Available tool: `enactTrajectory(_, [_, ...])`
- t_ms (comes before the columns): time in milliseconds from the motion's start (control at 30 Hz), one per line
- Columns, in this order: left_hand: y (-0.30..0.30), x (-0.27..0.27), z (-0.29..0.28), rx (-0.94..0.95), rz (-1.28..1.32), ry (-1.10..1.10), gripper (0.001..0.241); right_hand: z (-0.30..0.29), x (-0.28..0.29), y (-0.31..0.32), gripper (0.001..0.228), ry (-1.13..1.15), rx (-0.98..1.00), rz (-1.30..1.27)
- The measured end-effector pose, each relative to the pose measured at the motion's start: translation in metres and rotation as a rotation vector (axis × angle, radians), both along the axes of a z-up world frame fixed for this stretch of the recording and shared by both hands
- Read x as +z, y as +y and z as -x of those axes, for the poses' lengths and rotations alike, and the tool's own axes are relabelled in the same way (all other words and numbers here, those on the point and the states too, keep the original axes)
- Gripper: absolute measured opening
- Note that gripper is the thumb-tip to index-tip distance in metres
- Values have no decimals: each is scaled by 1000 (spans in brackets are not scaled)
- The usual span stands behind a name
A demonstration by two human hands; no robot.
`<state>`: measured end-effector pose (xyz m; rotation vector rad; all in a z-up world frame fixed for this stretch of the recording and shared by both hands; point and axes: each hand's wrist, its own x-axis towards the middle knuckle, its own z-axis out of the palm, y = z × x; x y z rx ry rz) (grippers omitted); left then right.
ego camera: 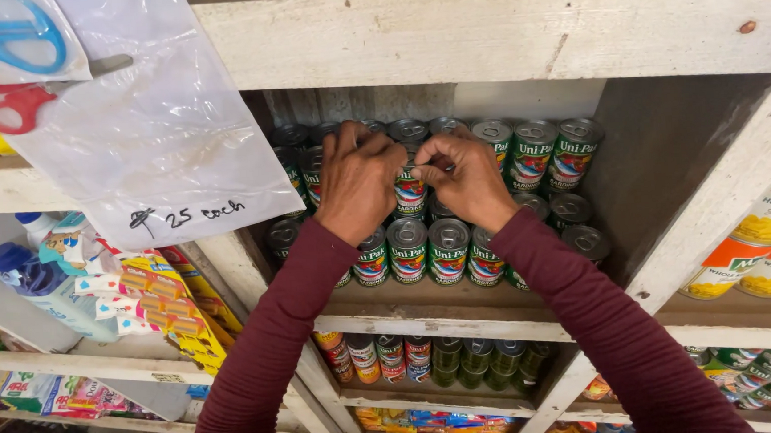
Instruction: Stocking shelves with various canned goods from boxes on the floor.
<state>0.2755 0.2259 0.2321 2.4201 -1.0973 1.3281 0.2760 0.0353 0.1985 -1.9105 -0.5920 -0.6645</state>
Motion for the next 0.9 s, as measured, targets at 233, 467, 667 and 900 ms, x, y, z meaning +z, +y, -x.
enactTrajectory(233, [0, -1, -1, 10, -12, 29, 13, -2, 0, -2, 13, 35, -6, 15])
enactTrajectory(467, [2, -2, -3, 19, -30, 25, 16, -1, -4, 2, 14, -8, -39, 27])
enactTrajectory(667, [1, 4, 4, 46, -64, 44, 13, -7, -14, -4, 42, 70, -25, -49])
enactTrajectory(900, [-5, 7, 4, -23, -86, 78, 17, -1, -10, -2, 66, 243, -5, -89])
